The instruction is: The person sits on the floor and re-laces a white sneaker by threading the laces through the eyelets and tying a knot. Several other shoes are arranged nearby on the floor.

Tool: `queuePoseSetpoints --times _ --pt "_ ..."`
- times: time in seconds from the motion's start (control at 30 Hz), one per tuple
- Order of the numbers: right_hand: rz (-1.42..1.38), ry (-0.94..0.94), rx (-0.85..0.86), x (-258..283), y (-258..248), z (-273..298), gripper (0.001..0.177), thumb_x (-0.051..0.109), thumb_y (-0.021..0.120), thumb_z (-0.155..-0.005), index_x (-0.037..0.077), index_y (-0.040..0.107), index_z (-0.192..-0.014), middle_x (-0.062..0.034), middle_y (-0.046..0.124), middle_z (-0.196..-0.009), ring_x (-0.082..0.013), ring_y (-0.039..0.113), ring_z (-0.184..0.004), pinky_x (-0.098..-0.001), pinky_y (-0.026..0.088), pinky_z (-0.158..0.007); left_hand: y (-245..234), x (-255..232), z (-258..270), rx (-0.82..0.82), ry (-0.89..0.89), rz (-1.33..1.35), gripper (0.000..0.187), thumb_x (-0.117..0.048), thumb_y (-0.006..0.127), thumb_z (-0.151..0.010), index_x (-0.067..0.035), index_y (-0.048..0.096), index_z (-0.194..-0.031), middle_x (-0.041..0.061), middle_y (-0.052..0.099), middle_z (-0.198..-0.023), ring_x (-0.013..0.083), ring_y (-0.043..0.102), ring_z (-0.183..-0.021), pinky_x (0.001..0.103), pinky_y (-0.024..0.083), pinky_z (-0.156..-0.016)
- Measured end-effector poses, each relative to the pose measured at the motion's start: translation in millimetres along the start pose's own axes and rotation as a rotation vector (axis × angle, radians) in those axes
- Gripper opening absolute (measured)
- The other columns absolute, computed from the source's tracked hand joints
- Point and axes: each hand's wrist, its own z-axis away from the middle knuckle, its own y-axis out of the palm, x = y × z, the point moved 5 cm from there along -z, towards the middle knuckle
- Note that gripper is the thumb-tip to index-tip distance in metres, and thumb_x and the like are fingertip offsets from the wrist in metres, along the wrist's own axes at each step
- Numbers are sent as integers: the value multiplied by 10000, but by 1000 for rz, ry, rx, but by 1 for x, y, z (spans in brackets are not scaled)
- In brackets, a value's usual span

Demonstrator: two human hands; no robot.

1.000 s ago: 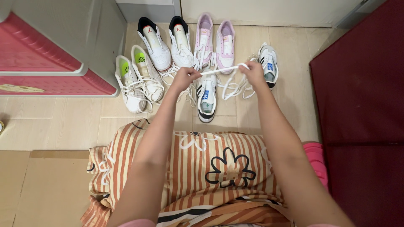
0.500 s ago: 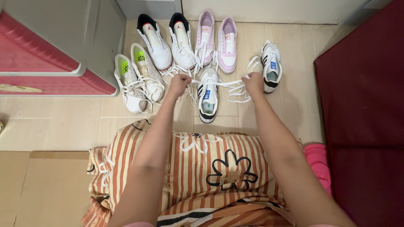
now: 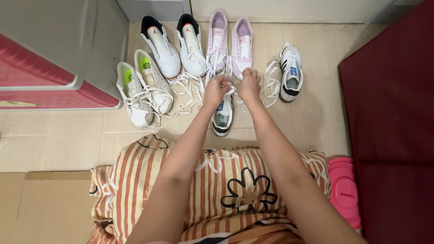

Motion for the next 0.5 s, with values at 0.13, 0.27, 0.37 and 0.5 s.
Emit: queuePoseSetpoints --times 0.13,0.27,0.37,0.5 --pt "-2 -119 -235 12 -15 8 604 6 772 -711 85 526 -1257 -189 473 -1276 -433 507 -1155 -548 428 -898 3 -6 -10 21 8 99 233 -7 792 -773 7 718 -994 95 752 -789 152 711 -707 292 553 -673" --pt "-146 -116 -308 0 -16 -1 422 34 743 -848 13 505 -1196 -212 528 -1205 -421 550 -1096 -490 465 -906 10 -7 -24 28 97 193 220 24 766 -787 10 727 -1004 84 763 -822 138 710 -721 281 572 -687" --pt "-316 -292 -243 -4 -2 -14 227 71 751 -961 -2 606 -1120 -168 671 -1017 -315 658 -977 -414 524 -863 12 -4 -29 8 92 199 204 34 742 -819 9 729 -1021 71 763 -827 122 725 -729 270 585 -696" --pt "-646 -182 123 -23 35 -26 151 129 745 -943 -9 705 -991 -87 753 -833 -154 714 -763 -283 551 -685 12 5 -30 -19 50 182 235 33 770 -800 23 714 -1028 89 740 -818 135 703 -725 275 582 -680"
